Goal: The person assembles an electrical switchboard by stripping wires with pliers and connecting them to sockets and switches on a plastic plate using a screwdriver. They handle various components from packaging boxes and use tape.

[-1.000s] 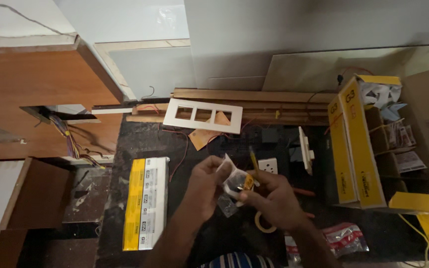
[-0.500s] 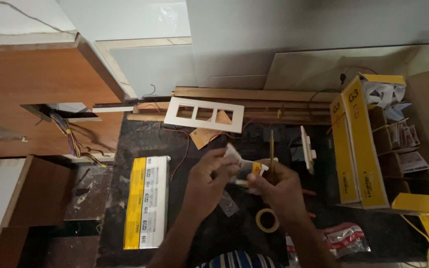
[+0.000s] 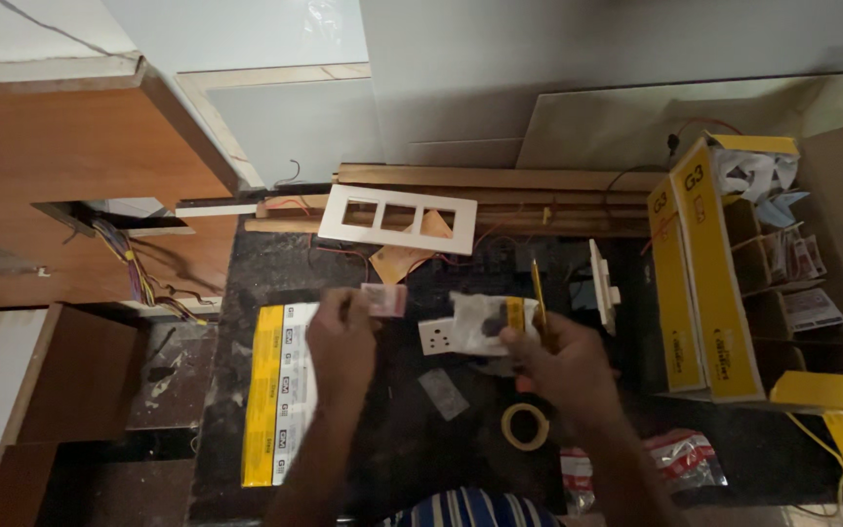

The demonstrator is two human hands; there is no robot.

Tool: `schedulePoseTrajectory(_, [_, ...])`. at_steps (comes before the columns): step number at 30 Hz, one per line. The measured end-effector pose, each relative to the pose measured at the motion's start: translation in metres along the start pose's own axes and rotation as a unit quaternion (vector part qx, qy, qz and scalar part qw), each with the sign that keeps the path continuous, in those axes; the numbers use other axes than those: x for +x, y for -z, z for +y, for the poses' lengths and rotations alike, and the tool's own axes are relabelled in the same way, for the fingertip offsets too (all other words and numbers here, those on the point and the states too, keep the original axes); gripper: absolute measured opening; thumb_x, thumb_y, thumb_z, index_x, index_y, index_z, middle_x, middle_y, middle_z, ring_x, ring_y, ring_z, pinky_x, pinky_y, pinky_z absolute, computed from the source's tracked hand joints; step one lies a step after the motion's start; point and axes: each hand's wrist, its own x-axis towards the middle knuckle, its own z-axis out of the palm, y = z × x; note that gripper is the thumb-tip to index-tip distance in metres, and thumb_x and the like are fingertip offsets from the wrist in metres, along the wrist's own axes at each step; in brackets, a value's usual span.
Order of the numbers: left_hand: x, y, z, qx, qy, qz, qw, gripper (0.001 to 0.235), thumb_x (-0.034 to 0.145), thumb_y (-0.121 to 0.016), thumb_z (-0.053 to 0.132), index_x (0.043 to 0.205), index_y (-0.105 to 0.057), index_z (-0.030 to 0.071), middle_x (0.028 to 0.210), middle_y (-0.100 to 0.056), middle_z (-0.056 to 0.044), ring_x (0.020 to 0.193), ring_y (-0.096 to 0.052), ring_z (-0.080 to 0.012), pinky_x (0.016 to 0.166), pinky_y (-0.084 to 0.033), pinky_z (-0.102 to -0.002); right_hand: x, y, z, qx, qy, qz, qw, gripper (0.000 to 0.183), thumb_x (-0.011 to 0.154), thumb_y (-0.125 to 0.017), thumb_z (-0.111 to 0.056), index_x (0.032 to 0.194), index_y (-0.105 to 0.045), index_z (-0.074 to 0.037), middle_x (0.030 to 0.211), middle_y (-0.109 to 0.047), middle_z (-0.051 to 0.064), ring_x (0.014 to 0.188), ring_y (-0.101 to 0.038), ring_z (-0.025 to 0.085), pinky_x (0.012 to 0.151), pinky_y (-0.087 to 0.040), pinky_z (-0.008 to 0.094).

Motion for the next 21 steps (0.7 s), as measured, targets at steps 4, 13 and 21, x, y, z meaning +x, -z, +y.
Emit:
schedulePoseTrajectory(4, [0.009, 0.009, 0.001, 0.012, -0.139, 0.061, 0.988, 0.029, 0.096, -0.063, 0.024, 0.117, -0.066, 0.004, 0.112, -0.072, -0.014, 0.091, -0.073, -0.0259, 0.073, -0.060, -0.038, 0.007, -0.006, 0.011, 0.068, -0.034, -0.018, 0.997, 0.026, 0.095, -0.066, -0.028, 0.107, -0.073, -0.006, 0.069, -0.061, 0.003, 0.053, -0.051, 0.011, 0.047, -0.042, 0.026])
schedulePoseTrajectory(13, [-0.048, -0.013, 0.011, -0.111, -0.230, -0.163, 0.953, 0.022, 0.096, -0.076, 0.018, 0.112, -0.074, 0.002, 0.099, -0.075, -0.009, 0.082, -0.070, -0.0147, 0.071, -0.058, -0.027, 0.007, -0.013, 0.019, 0.087, 0.023, -0.033, 0.995, 0.023, 0.094, -0.067, -0.025, 0.100, -0.073, -0.003, 0.063, -0.056, -0.001, 0.050, -0.044, 0.008, 0.044, -0.035, 0.025])
schedulePoseTrajectory(21, [-0.057, -0.020, 0.028, -0.193, 0.025, -0.368, 0.909, 0.057, 0.087, -0.075, 0.033, 0.135, -0.058, 0.007, 0.106, -0.073, -0.005, 0.091, -0.070, -0.0099, 0.075, -0.058, -0.025, 0.010, -0.007, 0.025, 0.193, -0.020, -0.056, 0.979, 0.020, 0.098, -0.062, -0.023, 0.100, -0.066, -0.004, 0.066, -0.059, 0.002, 0.051, -0.049, 0.012, 0.046, -0.040, 0.029])
